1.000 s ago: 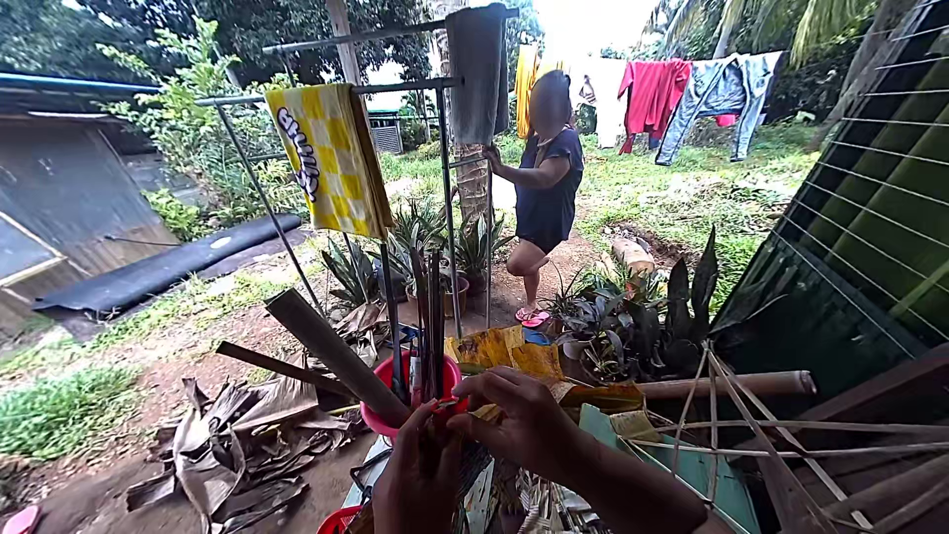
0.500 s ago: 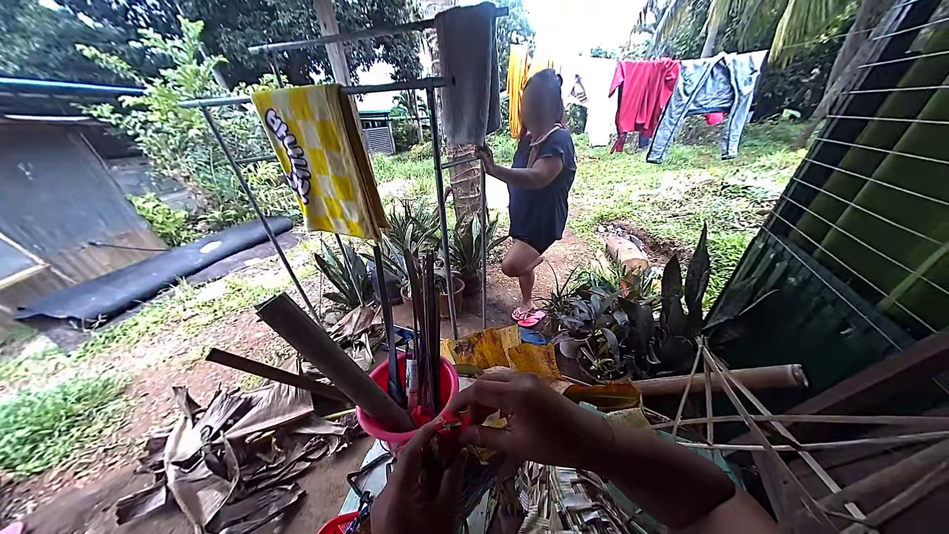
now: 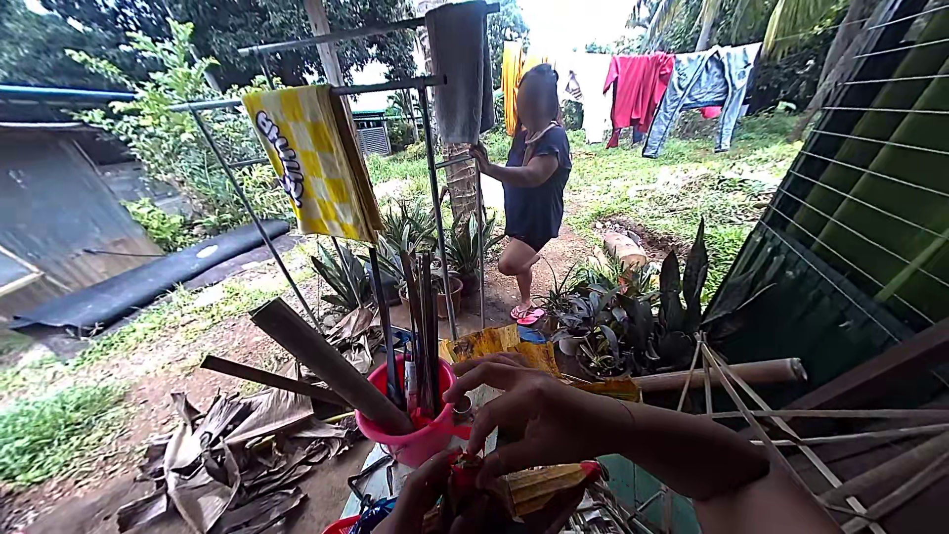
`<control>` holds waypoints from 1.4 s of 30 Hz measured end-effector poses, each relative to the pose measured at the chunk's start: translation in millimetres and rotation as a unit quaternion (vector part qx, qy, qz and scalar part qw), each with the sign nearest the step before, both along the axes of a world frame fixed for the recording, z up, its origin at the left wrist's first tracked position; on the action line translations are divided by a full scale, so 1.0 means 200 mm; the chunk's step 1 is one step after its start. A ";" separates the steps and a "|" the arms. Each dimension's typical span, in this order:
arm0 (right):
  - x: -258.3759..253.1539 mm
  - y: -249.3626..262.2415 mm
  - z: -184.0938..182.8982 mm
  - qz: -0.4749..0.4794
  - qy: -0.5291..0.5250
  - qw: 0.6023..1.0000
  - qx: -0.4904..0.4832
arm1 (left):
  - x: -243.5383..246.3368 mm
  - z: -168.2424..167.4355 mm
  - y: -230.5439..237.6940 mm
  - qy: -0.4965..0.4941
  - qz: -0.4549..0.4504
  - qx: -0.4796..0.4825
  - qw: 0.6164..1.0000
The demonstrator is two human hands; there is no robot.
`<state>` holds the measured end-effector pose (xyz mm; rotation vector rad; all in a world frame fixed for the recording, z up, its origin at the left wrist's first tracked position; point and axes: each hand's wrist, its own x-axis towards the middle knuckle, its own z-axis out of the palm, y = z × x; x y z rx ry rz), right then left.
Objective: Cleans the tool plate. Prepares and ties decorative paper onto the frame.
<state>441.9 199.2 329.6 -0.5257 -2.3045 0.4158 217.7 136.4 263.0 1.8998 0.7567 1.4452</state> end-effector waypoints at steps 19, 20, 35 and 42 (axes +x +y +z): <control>0.00 0.03 -0.07 0.074 0.129 0.985 -0.088 | 0.02 0.03 0.08 -0.020 -0.050 -0.007 0.999; 0.01 0.03 -0.07 0.061 0.125 0.988 -0.075 | 0.02 0.02 0.09 -0.018 -0.049 0.000 0.999; 0.05 0.05 0.00 0.070 0.105 0.988 -0.086 | 0.04 0.02 0.11 -0.035 -0.072 0.031 0.996; 0.05 0.03 -0.01 0.035 0.097 0.995 -0.004 | 0.03 0.01 0.10 -0.010 -0.030 0.049 0.998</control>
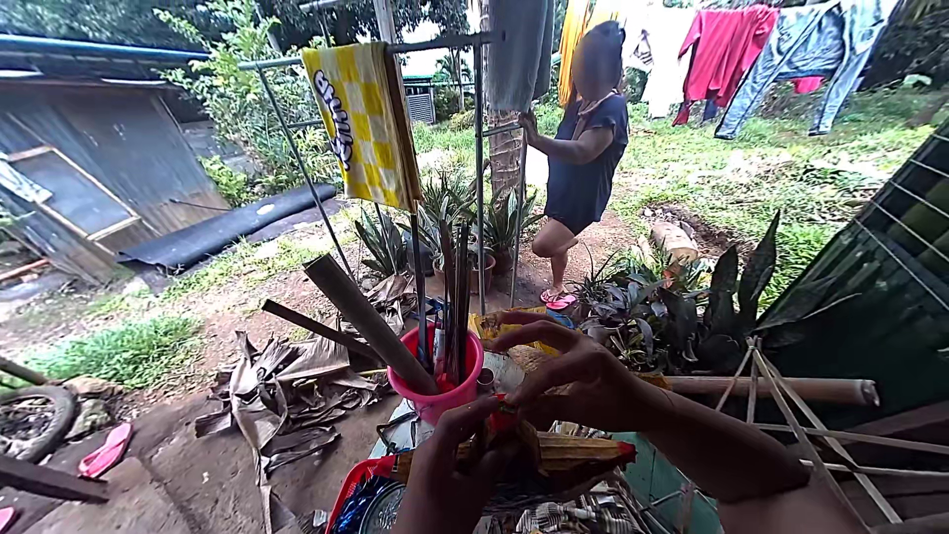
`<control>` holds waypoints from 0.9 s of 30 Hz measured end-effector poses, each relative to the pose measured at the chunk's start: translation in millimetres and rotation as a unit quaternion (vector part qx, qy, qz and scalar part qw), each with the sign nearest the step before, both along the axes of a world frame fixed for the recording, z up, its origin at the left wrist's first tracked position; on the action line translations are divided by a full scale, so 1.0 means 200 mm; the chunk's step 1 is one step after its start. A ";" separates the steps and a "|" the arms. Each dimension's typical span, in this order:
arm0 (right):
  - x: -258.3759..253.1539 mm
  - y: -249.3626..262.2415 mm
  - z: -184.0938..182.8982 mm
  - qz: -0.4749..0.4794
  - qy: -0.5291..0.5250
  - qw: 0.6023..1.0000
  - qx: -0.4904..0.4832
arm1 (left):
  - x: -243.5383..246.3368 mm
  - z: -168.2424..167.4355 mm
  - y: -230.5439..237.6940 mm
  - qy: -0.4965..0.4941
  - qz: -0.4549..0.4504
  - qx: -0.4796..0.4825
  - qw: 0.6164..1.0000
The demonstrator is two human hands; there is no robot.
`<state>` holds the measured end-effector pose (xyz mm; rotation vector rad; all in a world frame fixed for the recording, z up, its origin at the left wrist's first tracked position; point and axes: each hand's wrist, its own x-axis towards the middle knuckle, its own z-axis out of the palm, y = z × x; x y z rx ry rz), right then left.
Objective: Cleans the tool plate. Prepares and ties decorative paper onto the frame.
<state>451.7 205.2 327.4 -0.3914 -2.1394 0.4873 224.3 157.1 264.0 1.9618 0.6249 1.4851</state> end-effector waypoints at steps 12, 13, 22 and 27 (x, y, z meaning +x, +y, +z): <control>-0.07 0.10 -0.12 0.044 0.019 0.999 -0.023 | 0.00 -0.01 -0.05 -0.050 -0.010 -0.088 0.995; -0.07 0.11 -0.12 0.054 0.019 0.998 -0.027 | 0.00 0.00 -0.06 -0.055 -0.013 -0.098 0.994; -0.10 0.17 -0.14 0.223 0.015 0.956 -0.188 | -0.04 0.02 -0.06 -0.082 -0.049 -0.163 0.982; -0.14 0.25 -0.25 0.196 0.060 0.909 -0.362 | -0.09 -0.01 0.02 -0.094 -0.043 -0.254 0.962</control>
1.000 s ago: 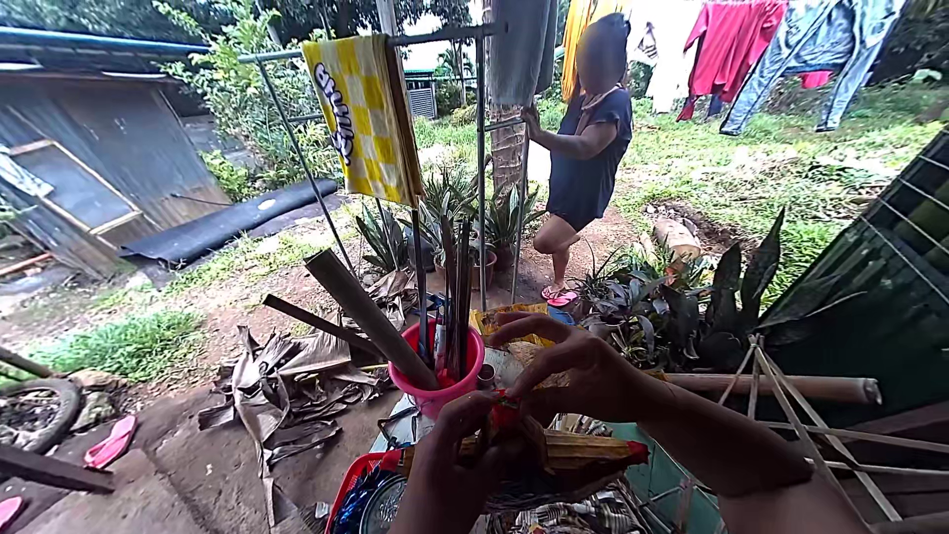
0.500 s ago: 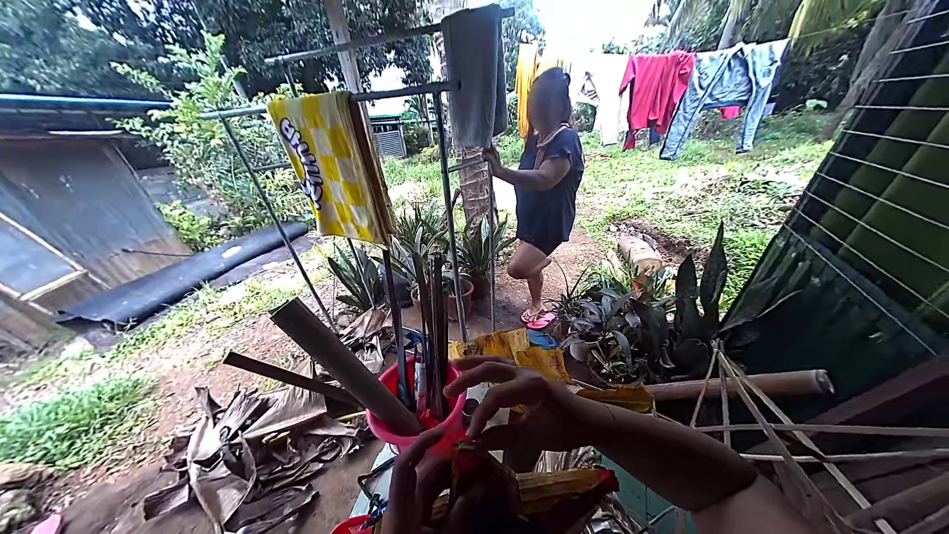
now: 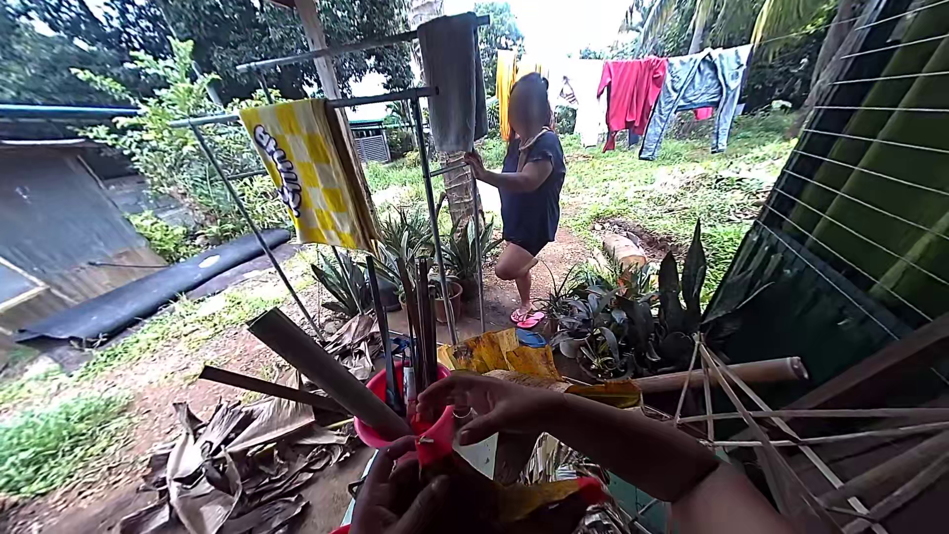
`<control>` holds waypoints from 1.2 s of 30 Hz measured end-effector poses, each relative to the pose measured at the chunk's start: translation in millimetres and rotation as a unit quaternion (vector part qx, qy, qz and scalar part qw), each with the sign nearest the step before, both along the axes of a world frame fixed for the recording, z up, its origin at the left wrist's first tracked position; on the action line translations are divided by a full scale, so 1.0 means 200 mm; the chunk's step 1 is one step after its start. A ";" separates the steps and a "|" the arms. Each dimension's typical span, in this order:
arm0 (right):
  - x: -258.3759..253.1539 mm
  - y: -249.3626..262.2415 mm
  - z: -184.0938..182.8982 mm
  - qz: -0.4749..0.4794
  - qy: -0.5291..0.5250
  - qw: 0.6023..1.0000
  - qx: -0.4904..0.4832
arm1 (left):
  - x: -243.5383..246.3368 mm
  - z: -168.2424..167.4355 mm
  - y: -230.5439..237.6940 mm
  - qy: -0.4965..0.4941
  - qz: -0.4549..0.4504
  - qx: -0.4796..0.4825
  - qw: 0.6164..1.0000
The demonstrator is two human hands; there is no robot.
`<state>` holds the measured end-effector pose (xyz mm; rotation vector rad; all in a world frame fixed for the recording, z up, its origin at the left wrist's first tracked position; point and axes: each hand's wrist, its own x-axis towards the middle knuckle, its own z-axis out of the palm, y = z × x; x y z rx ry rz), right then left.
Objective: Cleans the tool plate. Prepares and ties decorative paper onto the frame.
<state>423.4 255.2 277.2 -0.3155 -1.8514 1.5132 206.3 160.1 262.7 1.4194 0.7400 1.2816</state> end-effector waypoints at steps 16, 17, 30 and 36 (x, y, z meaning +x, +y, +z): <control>0.06 -0.51 -0.59 -0.294 0.266 0.837 -0.379 | -0.12 -0.43 0.11 0.004 0.066 -0.122 0.990; 0.05 -0.53 -0.61 -0.293 0.254 0.855 -0.344 | -0.12 -0.41 0.12 0.003 0.075 -0.105 0.992; -0.06 -0.51 -0.27 -0.387 0.218 0.882 0.156 | -0.11 0.06 0.20 0.000 0.074 0.118 0.990; -0.19 -0.55 -0.29 -0.407 0.202 0.860 0.232 | -0.03 0.06 0.22 -0.029 0.145 0.100 0.984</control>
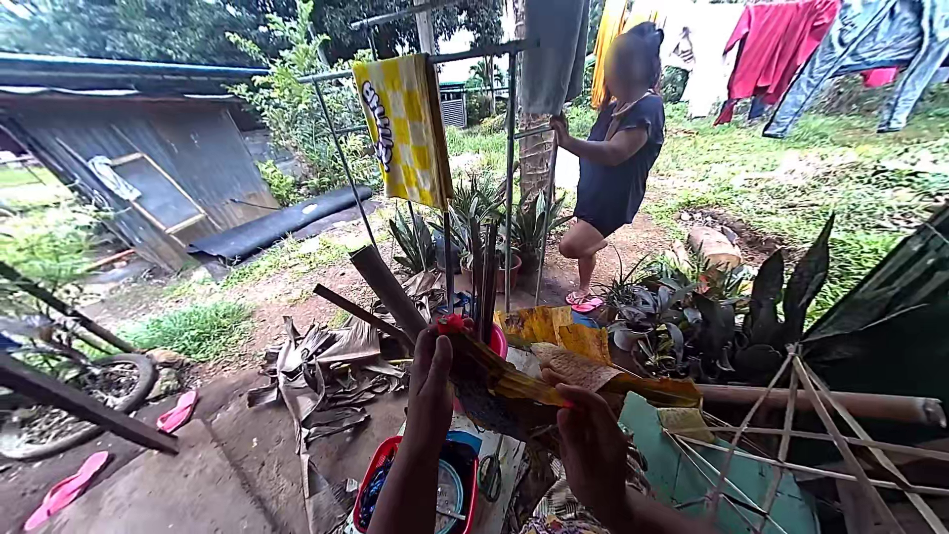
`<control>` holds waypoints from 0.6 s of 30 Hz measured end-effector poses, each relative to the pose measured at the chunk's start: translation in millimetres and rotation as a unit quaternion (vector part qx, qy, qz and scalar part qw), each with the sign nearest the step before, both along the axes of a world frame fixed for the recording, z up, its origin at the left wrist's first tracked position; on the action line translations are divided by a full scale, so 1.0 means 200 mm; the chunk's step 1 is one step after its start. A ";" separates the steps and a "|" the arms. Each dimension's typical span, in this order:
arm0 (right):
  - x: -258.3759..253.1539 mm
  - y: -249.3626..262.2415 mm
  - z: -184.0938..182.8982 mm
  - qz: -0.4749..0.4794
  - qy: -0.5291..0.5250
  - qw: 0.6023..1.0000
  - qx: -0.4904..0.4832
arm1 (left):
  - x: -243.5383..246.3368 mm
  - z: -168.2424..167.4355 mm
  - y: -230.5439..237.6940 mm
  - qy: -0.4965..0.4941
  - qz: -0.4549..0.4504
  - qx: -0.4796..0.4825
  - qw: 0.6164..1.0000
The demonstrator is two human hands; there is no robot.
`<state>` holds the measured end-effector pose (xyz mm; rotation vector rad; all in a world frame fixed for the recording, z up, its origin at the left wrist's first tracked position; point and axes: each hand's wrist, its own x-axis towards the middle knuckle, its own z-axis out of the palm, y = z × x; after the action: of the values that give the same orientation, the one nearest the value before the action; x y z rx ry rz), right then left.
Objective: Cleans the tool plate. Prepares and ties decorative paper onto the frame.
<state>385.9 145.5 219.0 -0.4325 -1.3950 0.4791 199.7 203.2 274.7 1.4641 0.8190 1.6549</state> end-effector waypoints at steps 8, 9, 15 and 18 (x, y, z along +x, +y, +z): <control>-0.21 0.08 -0.09 0.031 -0.008 0.999 -0.003 | -0.05 -0.02 0.11 0.030 0.153 0.005 0.988; -0.25 0.10 -0.10 0.041 -0.009 0.999 -0.011 | -0.10 -0.04 0.12 0.039 0.158 -0.002 0.987; -0.41 0.18 -0.06 0.213 -0.051 0.975 0.031 | -0.50 -0.03 -0.04 0.063 0.202 0.089 0.973; -0.49 0.37 -0.26 0.132 -0.009 0.979 -0.153 | -0.67 0.02 -0.24 0.077 0.250 0.120 0.958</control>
<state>288.4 219.8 166.0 -0.5024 -1.4070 0.9156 65.6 155.6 279.1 1.6612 1.1837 2.0894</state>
